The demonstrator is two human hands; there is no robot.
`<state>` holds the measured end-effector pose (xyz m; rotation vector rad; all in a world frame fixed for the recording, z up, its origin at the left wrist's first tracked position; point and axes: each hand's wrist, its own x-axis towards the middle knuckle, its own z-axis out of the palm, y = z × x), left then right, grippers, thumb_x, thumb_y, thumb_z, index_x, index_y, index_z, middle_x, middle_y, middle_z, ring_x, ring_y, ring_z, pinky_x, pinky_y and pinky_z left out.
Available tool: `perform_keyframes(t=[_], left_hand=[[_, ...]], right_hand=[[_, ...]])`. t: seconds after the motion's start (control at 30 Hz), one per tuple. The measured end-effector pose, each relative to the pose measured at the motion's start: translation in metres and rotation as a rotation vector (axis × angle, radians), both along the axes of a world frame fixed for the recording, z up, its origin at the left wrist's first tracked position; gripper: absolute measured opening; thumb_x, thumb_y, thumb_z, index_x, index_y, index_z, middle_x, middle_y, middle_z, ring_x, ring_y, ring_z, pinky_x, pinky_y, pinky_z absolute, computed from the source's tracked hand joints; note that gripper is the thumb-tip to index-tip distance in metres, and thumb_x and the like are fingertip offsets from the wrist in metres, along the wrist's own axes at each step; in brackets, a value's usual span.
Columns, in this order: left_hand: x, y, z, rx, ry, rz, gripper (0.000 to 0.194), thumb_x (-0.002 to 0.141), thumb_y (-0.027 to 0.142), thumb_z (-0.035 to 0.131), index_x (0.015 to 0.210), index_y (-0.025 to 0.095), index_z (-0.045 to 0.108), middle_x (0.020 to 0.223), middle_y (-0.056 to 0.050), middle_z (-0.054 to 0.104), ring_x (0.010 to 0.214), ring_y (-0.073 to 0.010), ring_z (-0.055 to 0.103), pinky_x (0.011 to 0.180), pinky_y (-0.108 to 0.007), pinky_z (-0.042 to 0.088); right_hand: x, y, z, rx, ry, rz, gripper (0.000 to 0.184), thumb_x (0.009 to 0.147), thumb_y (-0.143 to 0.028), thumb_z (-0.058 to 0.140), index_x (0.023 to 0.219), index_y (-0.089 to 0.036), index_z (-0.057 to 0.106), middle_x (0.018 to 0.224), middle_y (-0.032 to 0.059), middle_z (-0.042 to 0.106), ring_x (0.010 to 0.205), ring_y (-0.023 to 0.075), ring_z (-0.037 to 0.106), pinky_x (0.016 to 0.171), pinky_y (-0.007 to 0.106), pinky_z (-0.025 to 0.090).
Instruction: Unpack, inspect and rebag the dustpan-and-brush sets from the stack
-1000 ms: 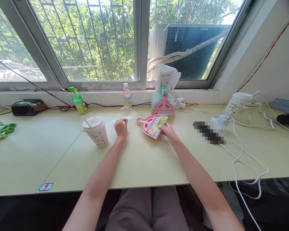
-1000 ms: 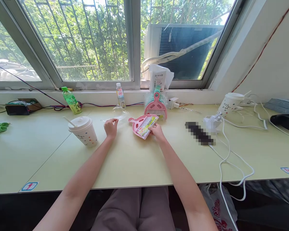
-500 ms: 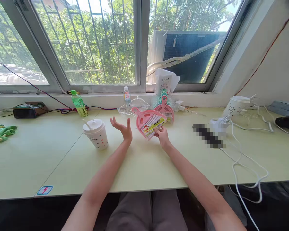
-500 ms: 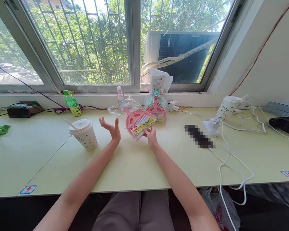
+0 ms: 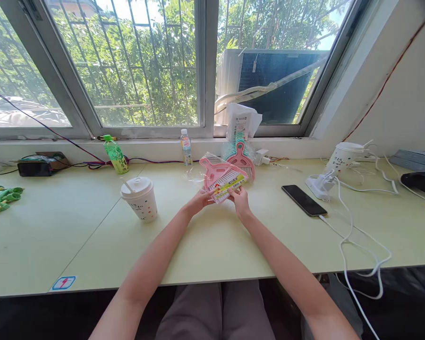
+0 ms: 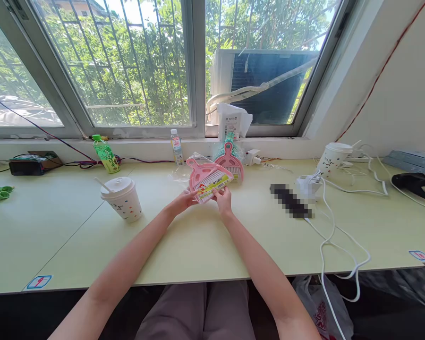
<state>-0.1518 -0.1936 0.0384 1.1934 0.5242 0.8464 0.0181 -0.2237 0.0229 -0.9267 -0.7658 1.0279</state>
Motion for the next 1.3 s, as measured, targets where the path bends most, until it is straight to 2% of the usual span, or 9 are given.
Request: perform_keyframes(t=[0.13,0.27,0.43,0.57,0.73,0.8,1.0,1.1,1.3], left_hand=[[0.002,0.002,0.001,0.045,-0.092,0.113,0.057,0.078,0.053,0.064,0.129,0.026,0.057,0.128,-0.008,0.062,0.123,-0.0312,0.053,0.102,-0.047,0.044],[-0.001,0.004,0.003,0.081,-0.138,0.164,0.061,0.074,0.043,0.072,0.129,0.022,0.056,0.126,-0.009,0.063,0.123,-0.0318,0.053,0.104,-0.048,0.042],[0.002,-0.001,0.001,0.043,-0.142,0.186,0.067,0.071,0.039,0.076,0.132,0.026,0.053,0.129,-0.008,0.062,0.124,-0.0317,0.052,0.104,-0.049,0.042],[0.007,-0.003,-0.002,0.084,-0.175,0.187,0.068,0.07,0.037,0.077,0.133,0.025,0.052,0.131,-0.009,0.06,0.127,-0.0322,0.049,0.106,-0.049,0.041],[0.009,0.002,-0.008,0.079,-0.154,0.207,0.072,0.063,0.037,0.081,0.13,0.023,0.055,0.127,-0.01,0.063,0.125,-0.0347,0.051,0.105,-0.051,0.042],[0.008,0.004,-0.01,0.08,-0.135,0.218,0.071,0.063,0.038,0.081,0.129,0.024,0.057,0.126,-0.01,0.063,0.124,-0.0351,0.051,0.104,-0.051,0.042],[0.001,0.006,-0.006,0.111,-0.102,0.236,0.072,0.063,0.037,0.081,0.129,0.021,0.057,0.125,-0.012,0.064,0.123,-0.0373,0.052,0.104,-0.054,0.041],[0.002,0.005,-0.004,0.126,-0.103,0.245,0.075,0.063,0.038,0.081,0.131,0.022,0.055,0.125,-0.011,0.064,0.122,-0.0376,0.053,0.103,-0.056,0.041],[0.006,0.0,-0.004,0.109,-0.095,0.235,0.075,0.063,0.04,0.081,0.131,0.022,0.055,0.124,-0.011,0.064,0.121,-0.0368,0.054,0.103,-0.054,0.042]], right_hand=[[0.005,0.001,0.003,0.007,-0.041,0.049,0.037,0.062,-0.031,0.076,0.093,-0.02,0.057,0.104,0.0063,0.066,0.096,0.0209,0.065,0.077,0.036,0.059],[0.0,-0.002,0.007,-0.007,-0.117,0.15,0.039,0.059,-0.033,0.078,0.09,-0.018,0.059,0.101,0.0069,0.067,0.094,0.0218,0.064,0.075,0.038,0.059],[-0.01,-0.008,0.01,-0.003,-0.086,0.028,0.036,0.063,-0.03,0.074,0.093,-0.021,0.057,0.103,0.0058,0.065,0.098,0.0203,0.062,0.081,0.036,0.057],[-0.007,-0.008,0.011,-0.077,-0.119,-0.029,0.037,0.061,-0.025,0.072,0.093,-0.021,0.054,0.099,0.006,0.064,0.097,0.0214,0.061,0.078,0.035,0.056],[0.0,-0.004,0.01,-0.039,-0.12,-0.139,0.061,0.055,-0.016,0.073,0.109,-0.026,0.047,0.105,0.0033,0.063,0.101,0.0199,0.061,0.087,0.035,0.052],[0.002,-0.003,0.01,-0.038,-0.104,-0.163,0.064,0.053,-0.015,0.075,0.109,-0.026,0.046,0.108,0.0041,0.062,0.101,0.0202,0.062,0.088,0.036,0.052],[0.007,-0.001,0.017,-0.033,-0.177,0.02,0.053,0.043,-0.015,0.08,0.09,-0.021,0.055,0.099,0.0054,0.069,0.099,0.0247,0.063,0.087,0.04,0.052],[0.008,-0.002,0.019,-0.017,-0.154,0.064,0.048,0.043,-0.018,0.082,0.085,-0.019,0.058,0.095,0.0063,0.07,0.097,0.0254,0.063,0.087,0.04,0.051],[0.008,-0.002,0.017,-0.03,-0.006,-0.127,0.061,0.043,-0.009,0.079,0.095,-0.024,0.052,0.104,0.0034,0.067,0.101,0.0213,0.062,0.088,0.038,0.053]])
